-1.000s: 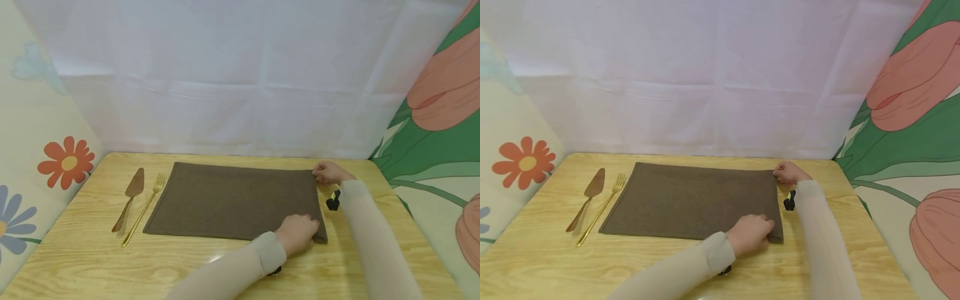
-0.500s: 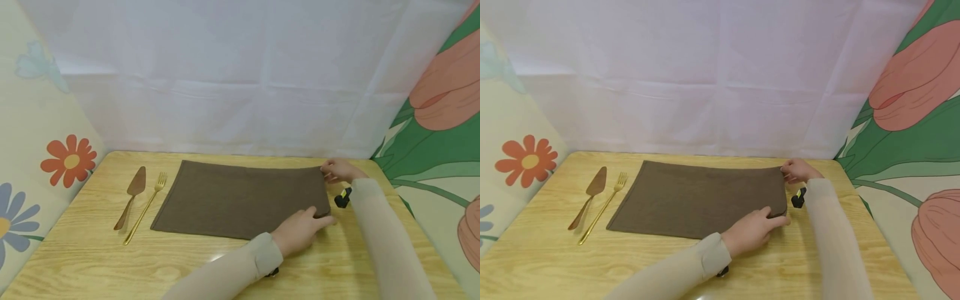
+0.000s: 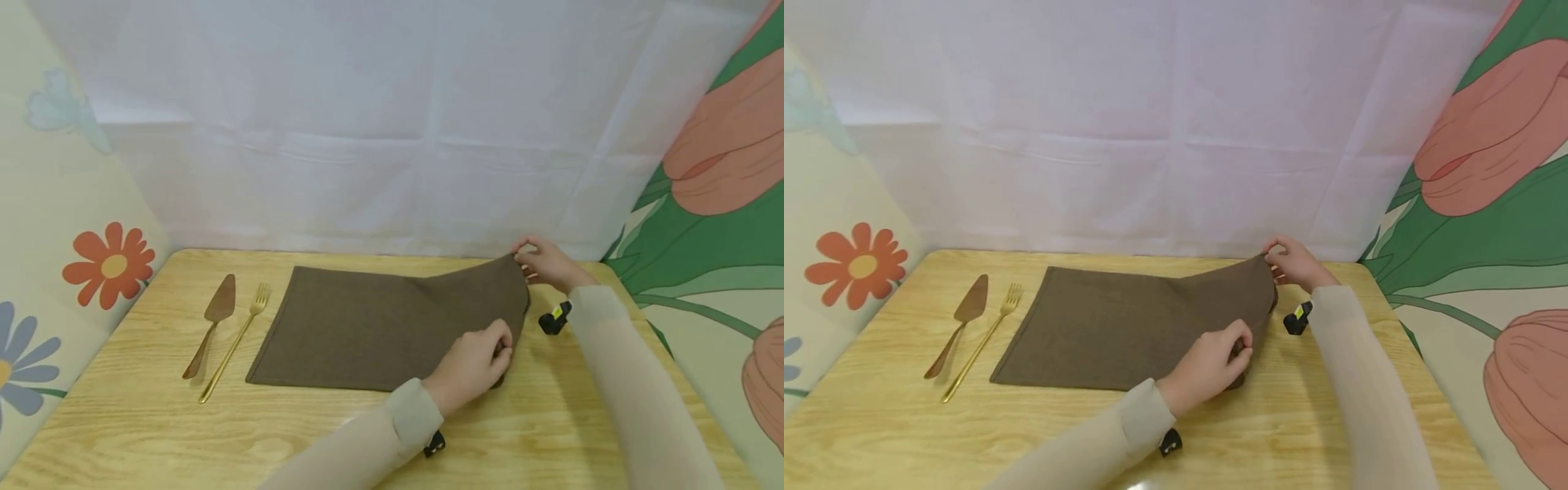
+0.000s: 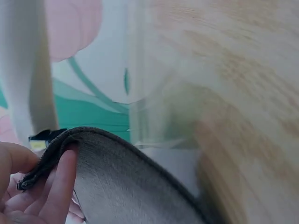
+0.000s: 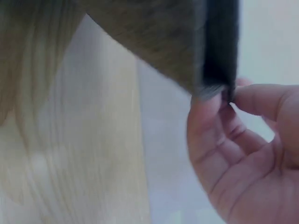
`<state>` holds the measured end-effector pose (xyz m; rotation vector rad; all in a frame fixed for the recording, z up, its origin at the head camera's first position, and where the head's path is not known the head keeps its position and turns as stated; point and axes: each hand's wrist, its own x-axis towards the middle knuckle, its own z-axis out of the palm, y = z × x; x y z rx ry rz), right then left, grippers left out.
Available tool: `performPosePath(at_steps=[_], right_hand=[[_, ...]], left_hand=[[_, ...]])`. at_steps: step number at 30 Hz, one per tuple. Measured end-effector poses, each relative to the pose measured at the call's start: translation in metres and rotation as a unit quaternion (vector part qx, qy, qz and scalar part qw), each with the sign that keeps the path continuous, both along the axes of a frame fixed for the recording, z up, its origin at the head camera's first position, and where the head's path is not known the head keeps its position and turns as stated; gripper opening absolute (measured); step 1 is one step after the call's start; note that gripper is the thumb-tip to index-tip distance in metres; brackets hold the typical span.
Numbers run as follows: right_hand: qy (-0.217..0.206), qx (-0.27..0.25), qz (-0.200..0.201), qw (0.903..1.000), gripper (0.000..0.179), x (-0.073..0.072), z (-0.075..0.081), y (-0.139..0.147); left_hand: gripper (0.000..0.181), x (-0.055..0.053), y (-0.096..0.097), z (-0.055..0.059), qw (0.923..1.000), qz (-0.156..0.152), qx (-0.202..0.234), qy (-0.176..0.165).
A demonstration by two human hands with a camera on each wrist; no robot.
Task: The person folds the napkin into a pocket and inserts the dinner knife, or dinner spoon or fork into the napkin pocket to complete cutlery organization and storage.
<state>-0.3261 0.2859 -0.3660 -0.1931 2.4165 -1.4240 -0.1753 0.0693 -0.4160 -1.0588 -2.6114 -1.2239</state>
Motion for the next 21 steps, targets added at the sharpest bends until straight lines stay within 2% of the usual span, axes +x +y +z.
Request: performPosePath(at_steps=[5,9,12,15,18,21], right_hand=[[0.011,-0.038,-0.010,0.9992,0.034,0.003,0.010,-0.007],[0.029,-0.023,-0.002,0.9993,0.035,0.004,0.016,-0.008],[0.047,0.032,0.008,0.9983,0.032,0.004,0.016,-0.007],[0.033,0.079,0.008,0.9963,0.034,0.004,0.011,-0.005],[-0.001,0.081,0.007,0.9967,0.033,0.005,0.003,-0.002],[-0.015,0.065,-0.005,0.9977,0.028,0.006,-0.006,0.001]], left_hand=[[0.001,0.005,-0.017,0.008,0.9943,0.021,0.092,-0.050],[0.018,0.007,-0.023,0.014,0.9871,0.030,0.135,-0.080],[0.030,0.008,-0.023,0.013,0.9863,0.040,0.125,-0.100],[0.034,0.007,-0.020,0.008,0.9848,0.058,0.099,-0.131],[0.034,0.006,-0.017,0.001,0.9804,0.068,0.072,-0.170],[0.029,0.005,-0.014,-0.006,0.9765,0.060,0.054,-0.200]])
